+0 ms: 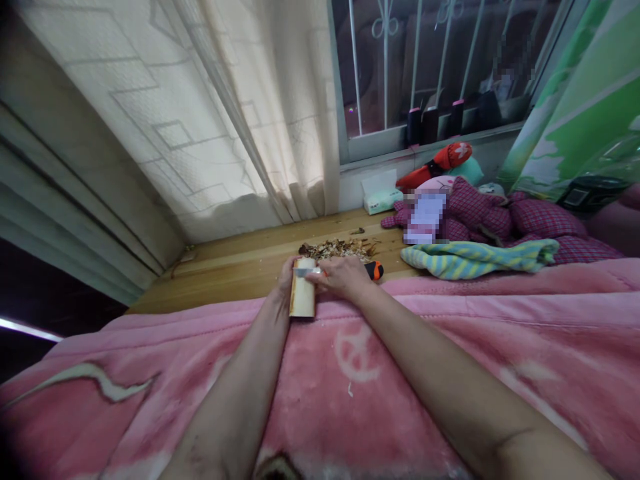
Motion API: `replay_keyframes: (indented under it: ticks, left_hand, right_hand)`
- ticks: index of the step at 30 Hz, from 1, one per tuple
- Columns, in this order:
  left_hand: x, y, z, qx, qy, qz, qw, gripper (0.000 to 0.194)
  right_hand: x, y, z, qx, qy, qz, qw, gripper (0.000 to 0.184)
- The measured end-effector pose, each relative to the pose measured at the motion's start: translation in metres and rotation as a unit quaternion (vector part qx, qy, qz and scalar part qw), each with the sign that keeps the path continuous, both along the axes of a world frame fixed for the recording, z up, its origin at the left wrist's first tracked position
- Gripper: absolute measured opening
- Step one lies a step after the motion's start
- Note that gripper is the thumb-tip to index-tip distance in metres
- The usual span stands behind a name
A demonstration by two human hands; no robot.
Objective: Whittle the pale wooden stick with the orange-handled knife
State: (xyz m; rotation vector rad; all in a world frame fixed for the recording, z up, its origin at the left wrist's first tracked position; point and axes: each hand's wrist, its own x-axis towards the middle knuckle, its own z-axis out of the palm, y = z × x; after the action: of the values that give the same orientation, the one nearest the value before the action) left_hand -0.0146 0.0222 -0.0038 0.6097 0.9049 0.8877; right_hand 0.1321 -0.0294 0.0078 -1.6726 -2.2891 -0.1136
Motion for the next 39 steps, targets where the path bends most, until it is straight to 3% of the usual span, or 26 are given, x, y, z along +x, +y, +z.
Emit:
replay_keyframes:
  ticks: [3,6,11,19,25,31,37,39]
  left_hand:
    - [-0.002,-0.006,0.004,0.031,0.03,-0.059,0.997,0.036]
    - [-0.002,-0.008,0.006,0.034,0.02,-0.077,0.996,0.038]
    - [-0.001,-0.003,0.001,0.016,0.016,-0.005,1.0,0.03]
    - [-0.003,-0.009,0.006,0.04,0.024,-0.083,0.995,0.041]
    - [0.001,-0.004,0.002,0.034,0.022,-0.008,0.999,0.031]
    - [-0.001,-0.007,0.005,0.04,0.047,-0.084,0.995,0.039]
    - [0.003,-0.004,0.002,0.029,0.025,0.016,0.999,0.028]
    - [0.003,-0.005,0.002,0.022,0.023,0.003,0.999,0.03]
  right_hand:
    - [0.012,0.007,0.0,-0.023,0.003,-0.08,0.997,0.066]
    - [0.016,0.007,0.0,-0.017,0.012,-0.106,0.994,0.066]
    - [-0.001,-0.002,0.004,0.002,0.002,0.002,1.0,0.062]
    - [0.018,0.008,0.003,-0.027,0.008,-0.104,0.994,0.065]
    - [-0.002,-0.003,0.004,-0.005,0.001,0.003,1.0,0.063]
    - [0.014,0.007,0.001,-0.024,0.012,-0.097,0.995,0.067]
    - [0.004,-0.001,0.004,-0.007,-0.005,0.022,1.0,0.063]
    - [0.005,0.0,0.005,-0.01,-0.007,-0.004,1.0,0.064]
